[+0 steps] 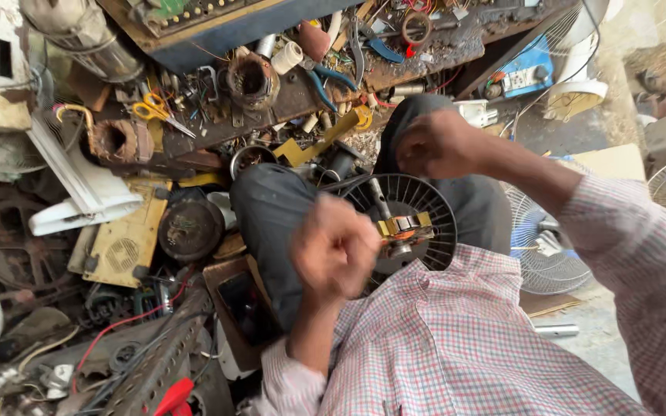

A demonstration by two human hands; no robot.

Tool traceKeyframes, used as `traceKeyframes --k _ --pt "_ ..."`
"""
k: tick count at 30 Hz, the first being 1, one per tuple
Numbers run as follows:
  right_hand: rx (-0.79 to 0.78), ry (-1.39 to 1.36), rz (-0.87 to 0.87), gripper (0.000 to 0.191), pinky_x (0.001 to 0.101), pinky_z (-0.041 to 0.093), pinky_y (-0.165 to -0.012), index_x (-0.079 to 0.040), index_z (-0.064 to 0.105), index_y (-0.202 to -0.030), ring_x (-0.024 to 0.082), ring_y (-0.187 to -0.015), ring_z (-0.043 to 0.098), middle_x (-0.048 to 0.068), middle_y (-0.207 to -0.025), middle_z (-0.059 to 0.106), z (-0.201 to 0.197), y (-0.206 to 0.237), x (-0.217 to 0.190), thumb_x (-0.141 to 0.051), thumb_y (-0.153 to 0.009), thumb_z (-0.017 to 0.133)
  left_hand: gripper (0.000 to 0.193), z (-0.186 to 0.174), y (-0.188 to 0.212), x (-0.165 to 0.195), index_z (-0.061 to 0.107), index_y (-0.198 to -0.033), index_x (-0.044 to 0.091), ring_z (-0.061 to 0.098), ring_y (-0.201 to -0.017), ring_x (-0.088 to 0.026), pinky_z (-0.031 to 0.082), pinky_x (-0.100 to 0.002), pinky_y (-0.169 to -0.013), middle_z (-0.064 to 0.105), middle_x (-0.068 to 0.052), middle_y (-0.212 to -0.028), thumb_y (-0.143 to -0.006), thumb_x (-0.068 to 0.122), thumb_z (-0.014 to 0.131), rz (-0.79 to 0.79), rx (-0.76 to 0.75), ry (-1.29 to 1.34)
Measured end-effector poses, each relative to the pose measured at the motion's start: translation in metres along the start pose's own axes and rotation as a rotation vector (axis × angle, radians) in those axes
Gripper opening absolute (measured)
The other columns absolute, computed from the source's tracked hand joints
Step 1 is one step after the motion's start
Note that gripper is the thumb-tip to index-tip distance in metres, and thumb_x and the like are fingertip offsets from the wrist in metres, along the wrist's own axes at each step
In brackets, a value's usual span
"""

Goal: The person sits on the floor of a cluttered repair workshop and works on a fan motor armature held in their lap, winding and seating copper wire around the commutator by hand. They cut a strip of cardboard with scissors and fit the strip around the armature windings, then continue adjusting the wire and components on the motor.

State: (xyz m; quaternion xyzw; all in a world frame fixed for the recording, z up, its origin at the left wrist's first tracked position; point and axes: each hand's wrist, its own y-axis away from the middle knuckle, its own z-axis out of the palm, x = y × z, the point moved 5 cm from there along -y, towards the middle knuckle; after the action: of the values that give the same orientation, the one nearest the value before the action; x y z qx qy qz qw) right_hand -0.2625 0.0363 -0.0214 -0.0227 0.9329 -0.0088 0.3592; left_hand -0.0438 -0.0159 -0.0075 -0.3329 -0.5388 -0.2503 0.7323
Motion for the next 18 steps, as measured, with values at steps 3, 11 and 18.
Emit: traceKeyframes --k 3,11,18 --pt "0.089 0.315 0.107 0.007 0.0392 0.055 -0.063 -0.009 0.079 -0.086 0.025 -0.073 0.069 0.008 -0.08 0.072 -0.031 0.026 0.008 -0.01 -0.081 0.074 0.021 0.01 -0.045 -0.02 0.07 -0.081 0.004 0.066 -0.073 -0.022 0.051 -0.033 -0.069 0.068 -0.005 -0.079 -0.088 0.019 0.083 0.079 -0.213 -0.404" --pt "0.163 -0.001 -0.068 0.005 0.028 0.051 -0.051 -0.007 0.076 -0.092 0.013 -0.058 0.066 0.003 -0.076 0.068 -0.083 0.044 -0.051 -0.012 -0.089 0.077 0.016 0.029 -0.043 0.002 0.08 -0.092 0.011 0.056 -0.124 -0.037 0.049 -0.049 -0.101 0.065 -0.016 -0.129 -0.081 0.023 0.082 0.176 -0.43 -0.549" --pt "0.097 -0.113 -0.099 0.01 0.0311 0.057 -0.06 -0.007 0.078 -0.095 0.018 -0.069 0.071 0.006 -0.087 0.074 -0.03 0.014 -0.05 -0.011 -0.087 0.075 0.008 0.03 0.032 0.042 0.074 -0.097 0.007 0.043 -0.144 -0.044 0.049 -0.053 -0.117 0.055 -0.016 -0.143 -0.095 0.012 0.081 0.383 -0.043 -0.903"
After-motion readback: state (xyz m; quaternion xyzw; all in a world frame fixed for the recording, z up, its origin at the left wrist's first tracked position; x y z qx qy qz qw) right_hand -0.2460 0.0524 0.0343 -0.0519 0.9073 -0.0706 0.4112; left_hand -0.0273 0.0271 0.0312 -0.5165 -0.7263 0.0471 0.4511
